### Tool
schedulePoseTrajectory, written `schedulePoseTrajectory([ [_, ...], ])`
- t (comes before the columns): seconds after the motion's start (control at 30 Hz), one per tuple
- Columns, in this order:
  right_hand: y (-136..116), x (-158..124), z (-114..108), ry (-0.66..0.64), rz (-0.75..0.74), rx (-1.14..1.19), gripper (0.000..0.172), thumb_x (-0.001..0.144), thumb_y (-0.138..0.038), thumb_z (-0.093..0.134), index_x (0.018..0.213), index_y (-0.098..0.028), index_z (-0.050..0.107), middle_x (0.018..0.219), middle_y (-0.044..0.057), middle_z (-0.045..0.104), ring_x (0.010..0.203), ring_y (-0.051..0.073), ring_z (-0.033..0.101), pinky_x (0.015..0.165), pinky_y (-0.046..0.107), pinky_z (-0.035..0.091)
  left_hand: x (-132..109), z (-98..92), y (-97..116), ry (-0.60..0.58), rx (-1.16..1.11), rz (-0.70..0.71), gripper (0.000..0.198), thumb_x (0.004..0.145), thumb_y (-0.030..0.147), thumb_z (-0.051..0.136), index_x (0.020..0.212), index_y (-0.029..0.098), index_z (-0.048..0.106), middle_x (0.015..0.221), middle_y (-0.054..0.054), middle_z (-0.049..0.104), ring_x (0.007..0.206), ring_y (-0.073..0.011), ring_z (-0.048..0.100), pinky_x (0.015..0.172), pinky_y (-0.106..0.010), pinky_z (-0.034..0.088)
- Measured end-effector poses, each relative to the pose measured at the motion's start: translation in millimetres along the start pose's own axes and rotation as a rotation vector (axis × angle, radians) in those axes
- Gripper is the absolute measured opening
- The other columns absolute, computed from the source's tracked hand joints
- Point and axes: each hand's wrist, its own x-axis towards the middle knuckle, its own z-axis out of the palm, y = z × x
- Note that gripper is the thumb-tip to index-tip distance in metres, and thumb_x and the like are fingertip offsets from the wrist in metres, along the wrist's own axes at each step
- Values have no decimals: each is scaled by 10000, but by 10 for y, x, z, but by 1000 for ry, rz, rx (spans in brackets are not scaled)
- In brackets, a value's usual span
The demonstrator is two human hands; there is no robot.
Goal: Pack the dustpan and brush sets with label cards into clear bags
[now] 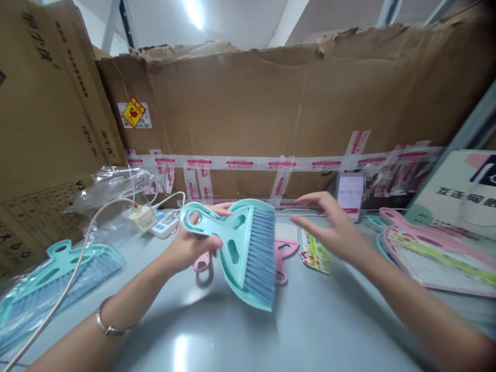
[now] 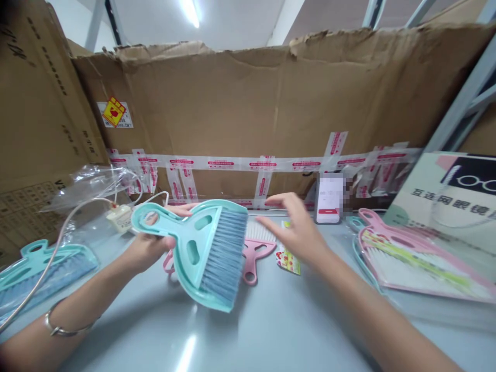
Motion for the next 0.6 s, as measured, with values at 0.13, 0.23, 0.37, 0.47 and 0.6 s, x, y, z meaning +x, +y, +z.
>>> schedulePoseTrajectory([
  [0.13,-708,-174,188,-285,-361,91,191,793,-335,608,952,-230,603,953,65,518,911,192,512,792,348,452,-54,167,182,-159,117,73,357,663,376,741,981,243,649,1305,-89,513,1137,-307,526,861,-409,509],
  [0.23,-892,-231,238,-377,-353,115,99,813,-289,584,877,-215,602,917,58,513,858,173,509,739,323,457,-107,266,293,-94,260,69,291,673,391,723,915,238,670,1175,-91,609,1078,-305,568,827,-412,529],
  [0.37,-887,-178,101,-317,-310,126,94,799,-305,596,788,-217,563,834,33,508,783,160,514,661,292,453,-118,248,370,118,355,105,293,629,421,743,835,224,673,978,-76,681,832,-261,649,658,-361,567],
  [0.47,-785,-62,-53,-33,-325,48,78,807,-299,585,794,-224,566,803,35,499,741,167,513,658,310,439,-108,53,438,435,412,134,229,733,405,657,855,211,651,922,-49,673,551,-136,592,426,-257,492],
  [0.6,-422,153,24,-40,-441,-130,63,800,-252,575,838,-202,571,873,63,542,823,197,522,726,337,424,-132,-250,418,605,667,291,237,662,294,738,815,184,596,927,-31,623,692,-146,600,578,-266,501],
])
